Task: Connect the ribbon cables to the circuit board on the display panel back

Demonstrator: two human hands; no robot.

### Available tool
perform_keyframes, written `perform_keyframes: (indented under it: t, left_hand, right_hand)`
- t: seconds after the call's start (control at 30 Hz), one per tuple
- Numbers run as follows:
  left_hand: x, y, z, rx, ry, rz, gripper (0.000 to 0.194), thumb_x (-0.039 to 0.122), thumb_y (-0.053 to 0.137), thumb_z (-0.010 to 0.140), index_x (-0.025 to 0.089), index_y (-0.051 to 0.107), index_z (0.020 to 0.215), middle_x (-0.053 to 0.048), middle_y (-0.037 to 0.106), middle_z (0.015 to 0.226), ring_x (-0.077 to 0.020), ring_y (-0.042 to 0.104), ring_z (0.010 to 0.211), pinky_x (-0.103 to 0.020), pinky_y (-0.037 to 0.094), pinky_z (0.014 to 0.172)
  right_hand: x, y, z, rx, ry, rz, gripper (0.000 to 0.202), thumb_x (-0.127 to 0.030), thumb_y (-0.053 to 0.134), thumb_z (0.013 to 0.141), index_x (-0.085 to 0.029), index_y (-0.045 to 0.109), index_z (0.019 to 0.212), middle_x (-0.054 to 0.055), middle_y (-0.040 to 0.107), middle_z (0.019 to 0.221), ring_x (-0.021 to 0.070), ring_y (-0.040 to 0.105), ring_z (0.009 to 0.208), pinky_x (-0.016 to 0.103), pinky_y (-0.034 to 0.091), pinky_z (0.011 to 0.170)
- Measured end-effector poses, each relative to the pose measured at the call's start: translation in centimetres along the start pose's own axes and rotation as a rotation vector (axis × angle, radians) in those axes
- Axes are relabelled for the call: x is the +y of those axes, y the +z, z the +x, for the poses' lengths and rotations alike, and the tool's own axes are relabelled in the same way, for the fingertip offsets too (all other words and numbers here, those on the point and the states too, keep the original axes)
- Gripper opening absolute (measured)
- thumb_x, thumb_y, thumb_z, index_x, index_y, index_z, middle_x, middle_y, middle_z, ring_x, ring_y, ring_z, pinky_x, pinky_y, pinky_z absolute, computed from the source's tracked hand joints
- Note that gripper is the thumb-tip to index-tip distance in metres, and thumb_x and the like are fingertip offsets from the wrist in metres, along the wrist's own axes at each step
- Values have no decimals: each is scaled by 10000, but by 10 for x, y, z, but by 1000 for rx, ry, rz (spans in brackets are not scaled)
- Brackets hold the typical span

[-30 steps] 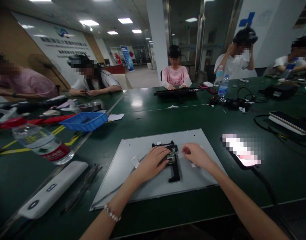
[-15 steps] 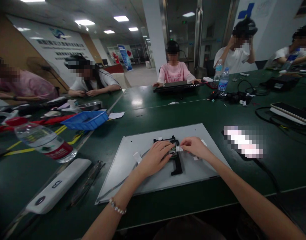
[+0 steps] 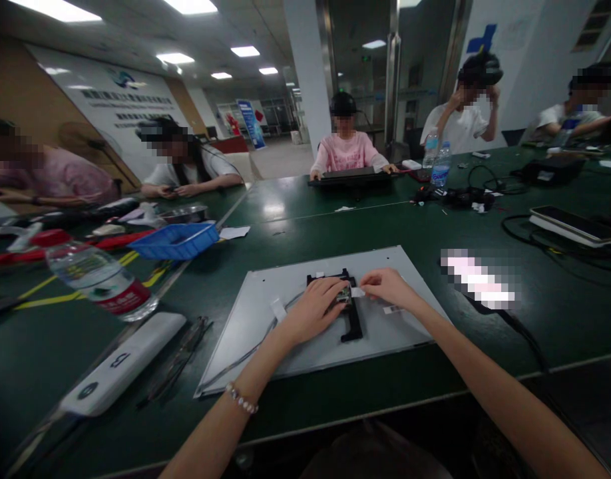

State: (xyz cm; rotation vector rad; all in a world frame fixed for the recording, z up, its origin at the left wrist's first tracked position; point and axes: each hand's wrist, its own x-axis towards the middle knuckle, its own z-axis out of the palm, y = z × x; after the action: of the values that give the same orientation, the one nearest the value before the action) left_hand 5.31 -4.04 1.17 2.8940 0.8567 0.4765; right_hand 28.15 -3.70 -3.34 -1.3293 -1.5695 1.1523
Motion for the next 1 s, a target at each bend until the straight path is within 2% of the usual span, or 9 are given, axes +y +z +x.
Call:
perform_keyframes:
  t: [0.23,0.43,0.7,1.0]
  left_hand:
    - [7,2,1,-15,84,41,357,266,425,927,214,440,1280,-84,484,1265,-227,391,1234,-401,309,1051]
    - [5,0,0,28,8,31,393,285,420,928,208,397,1313,-91,469,1295,-228,404,1223,-415,305,1054]
    - [5,2,-1,1,74,9,353,271,399,937,209,435,1283,-85,480,1276,-216,399,1239,-394,309,1065]
    - [2,9,-1,19,64,-16,389,281,415,932,195,405,1311,-95,463,1306,-213,393,1251,-389,311,1079]
  right_hand:
    - [6,0,2,-19,10,-42,156,-256,627,721,-148,678,821,22,659,695,119,605,612,212,490,541]
    - [-9,-9,-5,84,-7,-27,167,-260,645,723,-134,666,831,47,668,714,143,630,673,212,502,557]
    - [-1,-5,-1,-36,34,-50,142,-240,627,723,-141,674,814,26,665,708,112,612,608,227,514,594]
    - [5,-2,3,-23,30,-14,147,-229,649,697,-137,686,806,23,660,661,107,602,565,216,501,561]
